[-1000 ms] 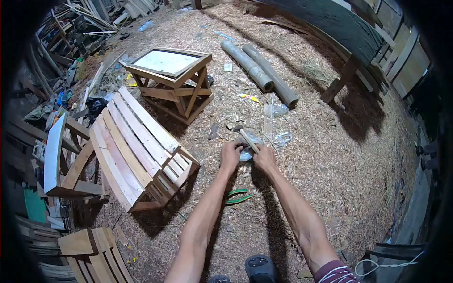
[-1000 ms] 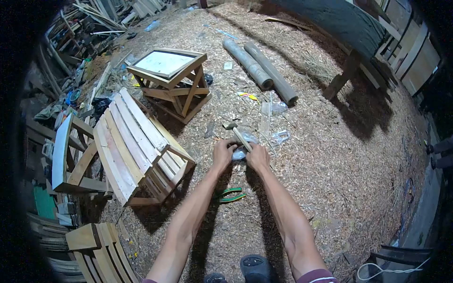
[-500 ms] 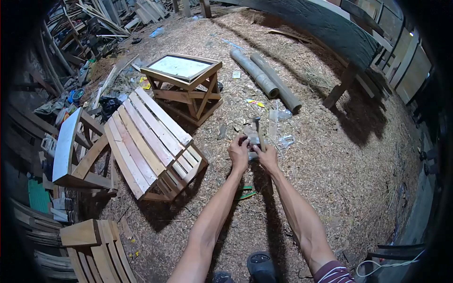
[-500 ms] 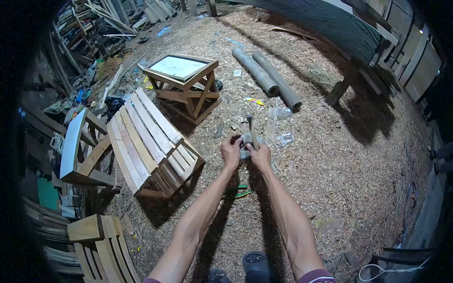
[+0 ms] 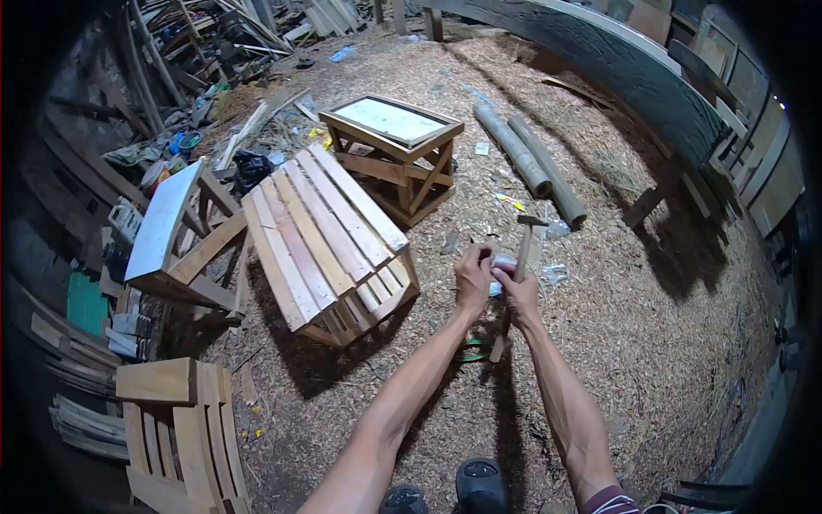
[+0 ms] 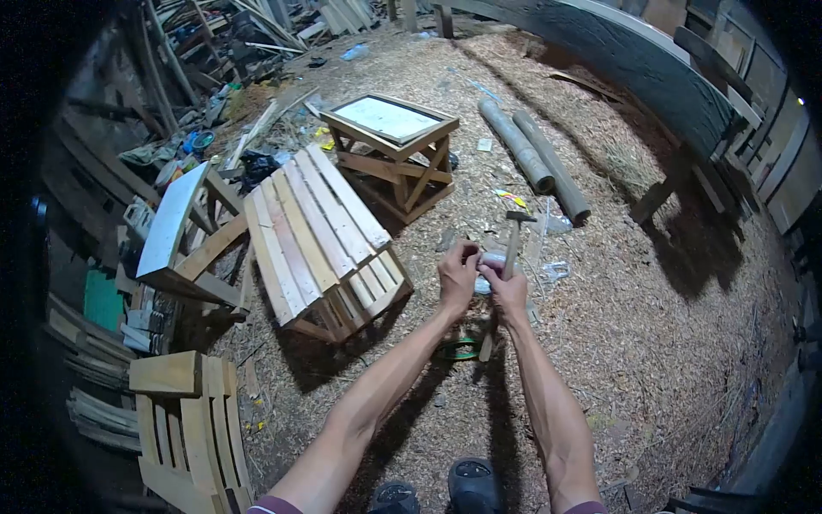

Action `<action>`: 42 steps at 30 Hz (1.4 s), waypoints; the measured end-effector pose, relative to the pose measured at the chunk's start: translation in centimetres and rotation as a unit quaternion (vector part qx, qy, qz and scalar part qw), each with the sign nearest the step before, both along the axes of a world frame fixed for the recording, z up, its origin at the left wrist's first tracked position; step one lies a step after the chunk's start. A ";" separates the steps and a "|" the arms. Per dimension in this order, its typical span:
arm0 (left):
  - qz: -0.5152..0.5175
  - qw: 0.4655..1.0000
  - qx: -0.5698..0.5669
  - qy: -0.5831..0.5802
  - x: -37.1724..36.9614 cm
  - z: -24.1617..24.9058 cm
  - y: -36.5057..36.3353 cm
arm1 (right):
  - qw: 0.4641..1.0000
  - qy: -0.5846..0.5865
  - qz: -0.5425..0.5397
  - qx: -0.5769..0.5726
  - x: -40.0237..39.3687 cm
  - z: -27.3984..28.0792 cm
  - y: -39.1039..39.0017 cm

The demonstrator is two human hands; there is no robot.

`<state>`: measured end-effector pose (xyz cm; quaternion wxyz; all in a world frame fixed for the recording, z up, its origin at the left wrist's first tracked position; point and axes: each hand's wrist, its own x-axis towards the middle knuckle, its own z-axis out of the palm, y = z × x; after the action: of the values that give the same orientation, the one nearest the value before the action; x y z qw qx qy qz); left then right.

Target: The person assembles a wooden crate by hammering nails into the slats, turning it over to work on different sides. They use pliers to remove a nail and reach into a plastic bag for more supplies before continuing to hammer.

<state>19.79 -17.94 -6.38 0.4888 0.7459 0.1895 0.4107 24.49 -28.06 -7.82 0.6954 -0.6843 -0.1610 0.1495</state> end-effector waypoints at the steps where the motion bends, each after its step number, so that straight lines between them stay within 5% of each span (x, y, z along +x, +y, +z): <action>1: -0.007 1.000 0.015 -0.012 -0.2 0.2 0.0 | 1.000 -0.011 -0.003 0.018 0.0 -0.2 0.1; 4: -0.036 0.997 0.062 -0.029 -1.3 2.7 0.5 | 1.000 0.019 0.000 0.001 -0.6 1.6 0.4; 6: -0.067 0.989 -0.128 -0.034 -3.9 6.6 -0.2 | 0.999 0.028 0.003 0.037 -1.9 3.3 1.1; 13: -0.002 0.989 -0.132 -0.067 -13.3 12.1 5.5 | 0.990 0.016 0.116 0.075 -9.6 10.9 7.5; 16: 0.100 0.983 -0.110 -0.106 -18.2 12.0 10.5 | 0.985 0.001 0.169 0.019 -13.5 13.8 10.6; 20: 0.105 0.976 -0.157 -0.108 -25.5 9.5 17.0 | 0.970 -0.174 0.165 -0.028 -16.3 10.9 15.8; 22: 0.077 0.970 -0.189 -0.132 -27.9 7.4 18.1 | 0.943 -0.225 0.199 -0.141 -17.7 11.4 16.7; 26: 0.077 0.990 -0.104 -0.064 -30.1 4.8 17.8 | 0.901 -0.356 0.244 -0.050 -19.0 9.8 17.8; 28: 0.072 0.986 -0.129 -0.071 -29.6 4.3 16.7 | 0.927 -0.210 0.285 -0.127 -19.0 8.9 17.6; 34: 0.130 0.989 -0.064 0.000 -29.8 3.6 16.3 | 0.945 -0.101 0.312 -0.005 -17.5 6.7 18.5; 36: 0.114 0.988 -0.108 0.004 -30.2 4.2 16.1 | 0.937 -0.172 0.300 -0.058 -17.0 6.3 18.6; 38: 0.054 0.991 -0.120 -0.040 -30.6 3.4 16.9 | 0.939 -0.124 0.320 -0.017 -17.1 6.5 18.3; 42: 0.095 0.989 -0.093 0.057 -31.1 4.7 16.2 | 0.920 -0.184 0.337 -0.077 -16.3 7.3 18.2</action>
<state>-11.34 -1.71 -1.68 0.5028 0.6982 0.3245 0.3928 8.17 -9.90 -0.54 0.5074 -0.6565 -0.4948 0.2583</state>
